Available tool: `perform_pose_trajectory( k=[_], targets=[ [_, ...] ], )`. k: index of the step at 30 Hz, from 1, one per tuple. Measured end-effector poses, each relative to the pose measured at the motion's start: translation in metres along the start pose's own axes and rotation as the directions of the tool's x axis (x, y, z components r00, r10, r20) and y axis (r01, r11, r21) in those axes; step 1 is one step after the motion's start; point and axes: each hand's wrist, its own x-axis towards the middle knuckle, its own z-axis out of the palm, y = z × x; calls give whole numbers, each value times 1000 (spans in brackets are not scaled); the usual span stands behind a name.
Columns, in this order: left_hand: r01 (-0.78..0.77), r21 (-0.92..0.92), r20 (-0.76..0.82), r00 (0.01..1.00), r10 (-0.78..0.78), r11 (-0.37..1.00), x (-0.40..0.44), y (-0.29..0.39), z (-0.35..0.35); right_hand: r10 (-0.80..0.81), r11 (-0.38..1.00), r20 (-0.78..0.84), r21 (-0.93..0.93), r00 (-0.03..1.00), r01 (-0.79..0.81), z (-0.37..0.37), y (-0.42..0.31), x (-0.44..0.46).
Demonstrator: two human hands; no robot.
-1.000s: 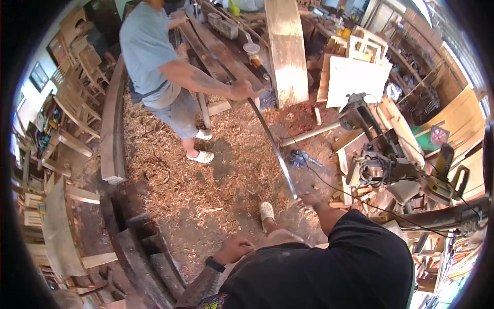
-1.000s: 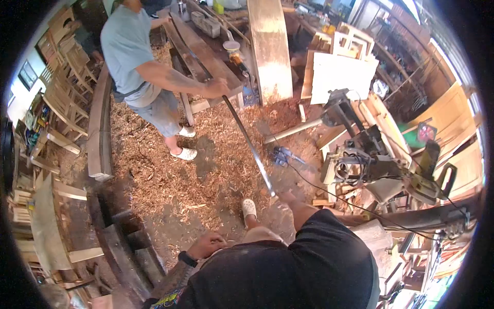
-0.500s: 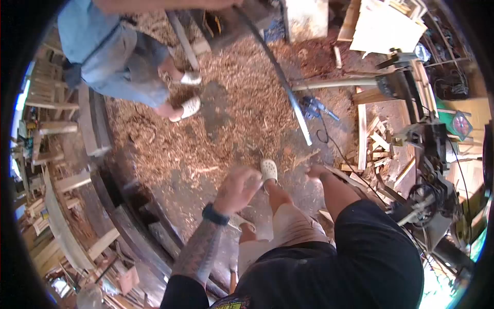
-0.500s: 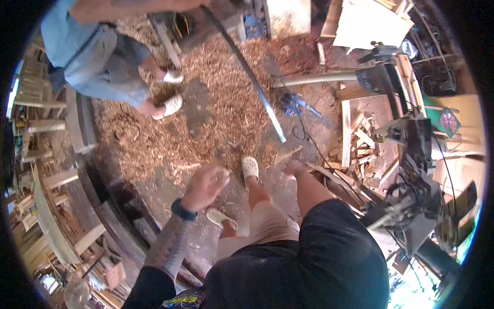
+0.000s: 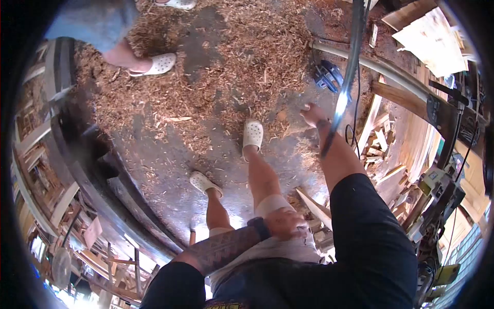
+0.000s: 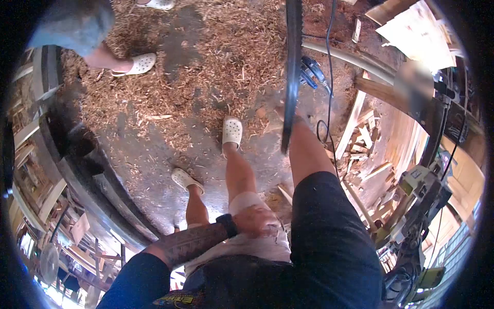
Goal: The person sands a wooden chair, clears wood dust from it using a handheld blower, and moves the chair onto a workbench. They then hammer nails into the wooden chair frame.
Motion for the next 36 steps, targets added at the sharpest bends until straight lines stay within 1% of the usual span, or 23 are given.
perform_pose_trajectory(
  k=[1,2,3,5,7,8,9,10,11,12,13,14,15,17,18,19,22,23,26,27,32,33,36],
  targets=[
    [-24,81,-57,998,28,996,-3,-3,6,-78,985,-83,-159,993,64,0,8,12],
    [-43,167,-105,993,61,985,-4,-4,11,9,998,-60,58,998,-5,-5,18,22],
    [-10,101,-103,995,20,995,-1,-5,12,81,958,-26,276,996,-71,-13,21,31],
    [-166,105,-165,969,182,980,-4,-51,57,164,962,29,217,986,-166,-32,8,35],
    [-229,-304,-274,951,145,925,3,-60,38,104,987,-48,129,993,-97,-34,9,49],
    [-205,-675,-286,958,5,709,4,-34,5,74,994,-89,86,993,-66,-25,16,58],
    [-180,-914,-239,963,-125,362,9,-4,-32,10,991,-102,134,995,4,0,49,83],
    [-337,-853,-413,903,-122,398,14,23,-70,-57,980,-122,183,991,79,17,69,108],
    [-480,-765,-571,814,-107,429,19,53,-109,40,977,-93,212,995,-20,-14,44,97],
    [-512,-629,-650,759,-34,585,33,85,-146,135,965,-48,235,990,-120,-46,20,79],
    [-523,-472,-712,701,44,710,48,117,-173,117,978,-25,177,993,-111,-59,2,68],
    [-391,-333,-727,686,30,858,59,146,-188,105,988,-7,111,994,-104,-71,-8,64],
    [-301,-429,-642,765,-53,852,62,164,-203,106,994,7,38,994,-106,-81,-7,63],
    [-215,-557,-549,820,-161,802,66,174,-213,90,994,-98,67,991,-84,-71,1,73],
    [-226,-593,-559,807,-193,773,67,171,-209,65,995,-147,86,987,-53,-66,7,78],
    [-228,-628,-563,793,-232,744,67,170,-209,114,992,-97,60,989,-109,-77,6,78],
    [-176,-661,-523,805,-279,729,58,166,-216,229,972,-206,107,951,-211,-65,23,104],
    [-174,-576,-530,823,-203,798,56,155,-221,243,969,-178,75,954,-233,-61,26,112],
    [-117,-710,-475,808,-349,695,41,157,-221,223,970,-204,-45,953,-237,-80,26,130],
    [-107,-723,-449,824,-346,682,38,156,-224,202,971,-225,-85,953,-226,-78,29,141],
    [-145,-686,-374,911,-175,713,39,145,-257,295,952,-213,-25,932,-307,-33,100,220],
    [-158,-677,-365,920,-142,719,41,144,-265,294,951,-166,-52,941,-306,-25,112,227],
    [-156,-647,-395,906,-153,747,42,143,-269,275,930,-202,-193,940,-314,-4,126,237]
  ],
)
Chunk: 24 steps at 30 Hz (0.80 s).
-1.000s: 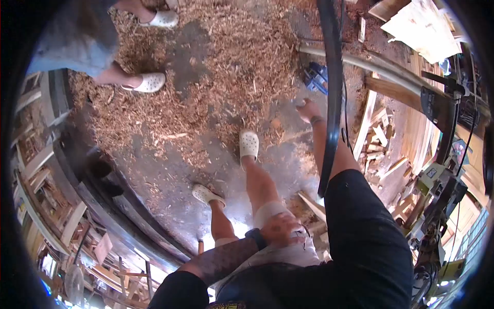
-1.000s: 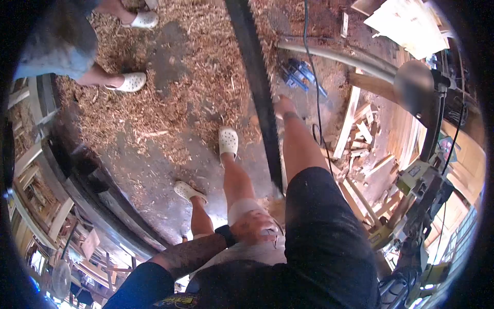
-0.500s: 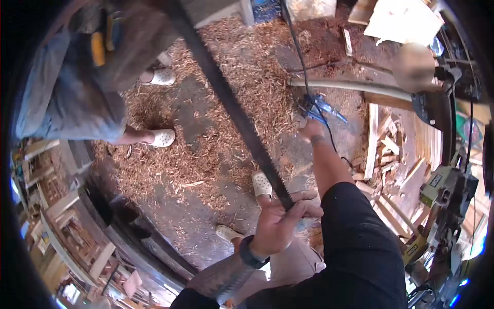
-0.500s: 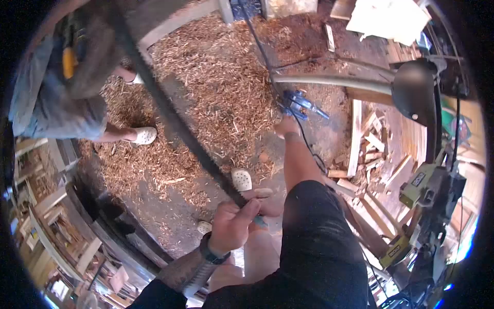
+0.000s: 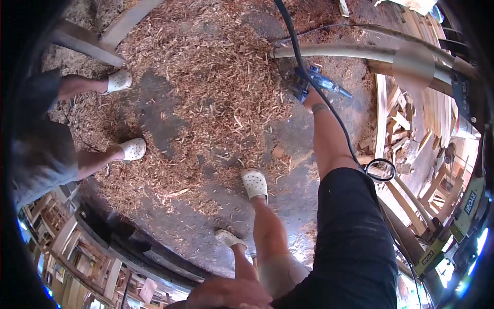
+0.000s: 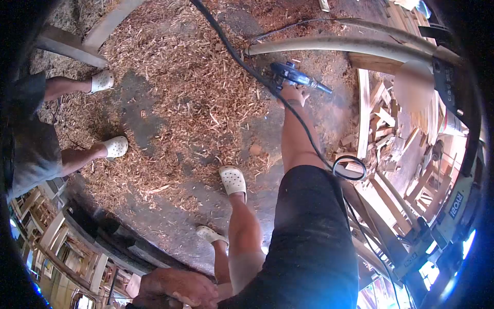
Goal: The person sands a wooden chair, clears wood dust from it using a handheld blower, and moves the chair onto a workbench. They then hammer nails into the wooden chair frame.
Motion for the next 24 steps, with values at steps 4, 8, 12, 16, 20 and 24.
perform_pose_trajectory(
  k=[4,8,12,16,20,24],
  targets=[
    [84,10,-7,996,-84,996,-3,4,-2,-138,985,183,-79,973,154,-1,-5,-35],
    [317,-193,-223,908,-356,929,-45,9,15,-399,914,188,162,898,372,-81,-46,-153],
    [126,-65,-79,988,-131,990,-52,13,4,-458,776,214,570,863,270,-66,-93,-251],
    [81,27,-1,997,-81,996,-45,19,18,-409,597,190,795,892,104,-114,-155,-384],
    [37,496,104,989,-102,868,-72,45,33,-256,398,33,914,966,74,-145,-221,-520],
    [-238,726,25,946,322,645,-161,45,21,-491,22,-65,996,869,87,-204,-247,-629]
  ],
)
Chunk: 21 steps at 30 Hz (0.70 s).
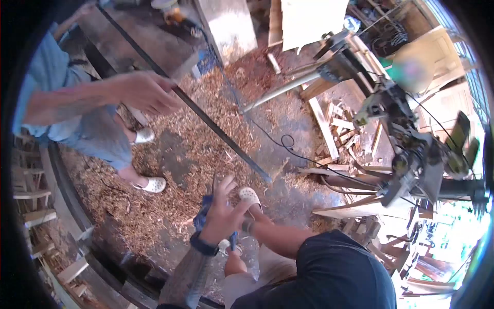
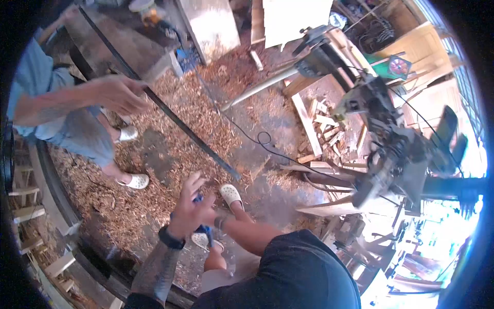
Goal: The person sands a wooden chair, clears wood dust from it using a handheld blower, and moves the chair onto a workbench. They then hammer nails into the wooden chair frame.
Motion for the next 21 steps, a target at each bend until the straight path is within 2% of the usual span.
perform_pose_trajectory(
  k=[1,2,3,4,6,9,12,13,16,17,19,20,21],
  targets=[
    [-36,331,37,999,26,943,-30,5,-23,-5,994,27,111,1000,2,23,-15,-18],
    [-75,621,73,997,38,780,-65,6,-46,15,968,50,250,999,-27,45,-29,-37],
    [-74,663,83,996,26,745,-99,0,-62,44,920,56,388,997,-62,69,-38,-54],
    [-69,703,90,996,7,708,-136,-10,-77,107,801,70,585,992,-128,95,-46,-64],
    [-32,829,76,995,-57,559,-216,-23,-101,218,435,131,874,967,-217,136,-66,-84],
    [-143,890,113,989,93,432,-302,-17,-113,339,451,177,831,924,-325,162,-107,-127],
    [9,892,-11,1000,2,452,-330,8,-113,383,602,183,694,906,-395,192,-127,-171],
    [45,913,-34,999,-33,405,-329,31,-108,447,708,22,603,894,-368,193,-171,-203],
    [202,738,-80,974,-213,645,-323,46,-97,359,573,293,681,886,-457,183,-171,-222],
    [203,717,-75,973,-217,667,-325,55,-95,441,629,202,625,874,-462,181,-173,-226],
    [192,632,-24,973,-229,751,-328,46,-101,233,875,357,330,905,-355,158,-161,-229],
    [187,586,8,972,-237,788,-333,32,-106,284,857,422,291,861,-425,144,-156,-236],
    [353,503,24,906,-422,789,-339,-12,-118,332,837,484,244,810,-489,130,-174,-252]
  ],
)
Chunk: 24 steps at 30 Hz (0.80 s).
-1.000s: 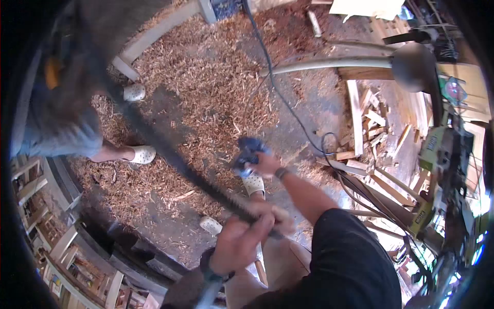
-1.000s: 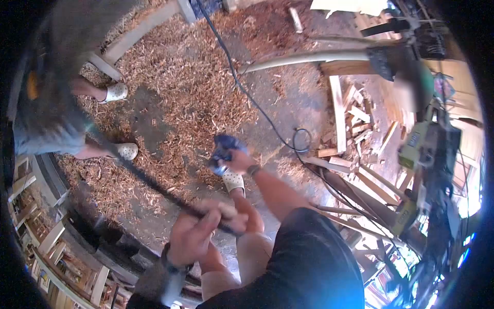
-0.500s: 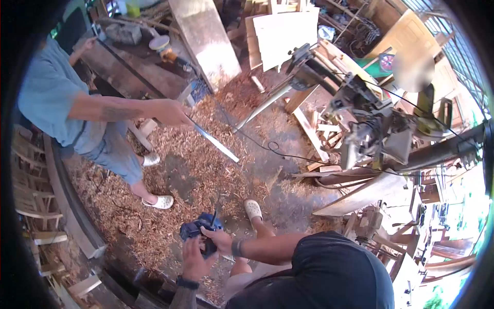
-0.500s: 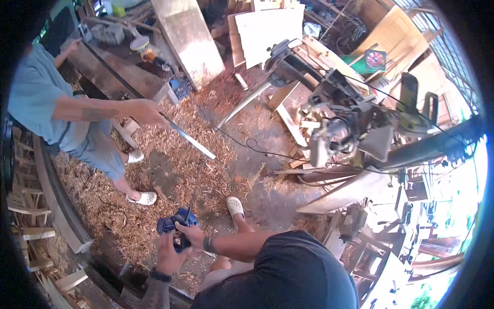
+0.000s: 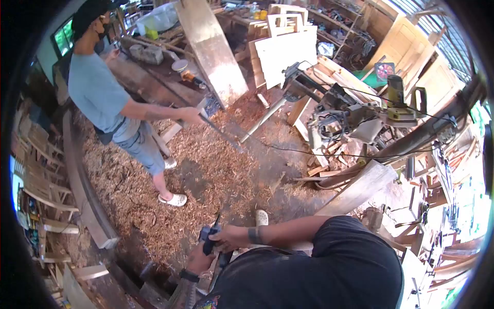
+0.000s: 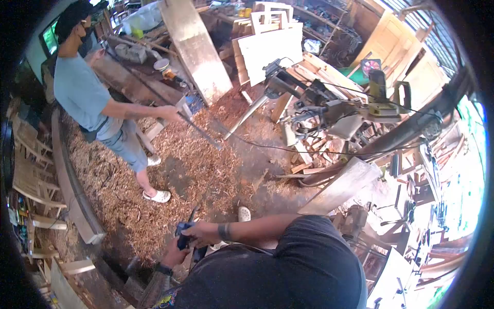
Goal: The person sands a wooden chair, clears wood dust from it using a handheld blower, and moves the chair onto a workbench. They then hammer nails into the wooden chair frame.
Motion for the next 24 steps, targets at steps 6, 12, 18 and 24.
perform_pose_trajectory(
  k=[6,12,18,24],
  targets=[
    [-92,29,73,993,89,995,-76,-32,-16,-97,993,-157,-75,983,86,-164,13,-29],
    [55,-52,-187,980,-64,997,-163,61,-46,-457,372,-198,-928,867,-16,-201,-67,-83],
    [207,271,-262,955,-135,940,-193,201,-66,-799,-311,276,-950,535,25,-156,-273,-353],
    [107,-127,-289,947,-140,986,-156,241,-61,-839,-402,-85,-568,537,-718,-426,-410,-485]
  ],
)
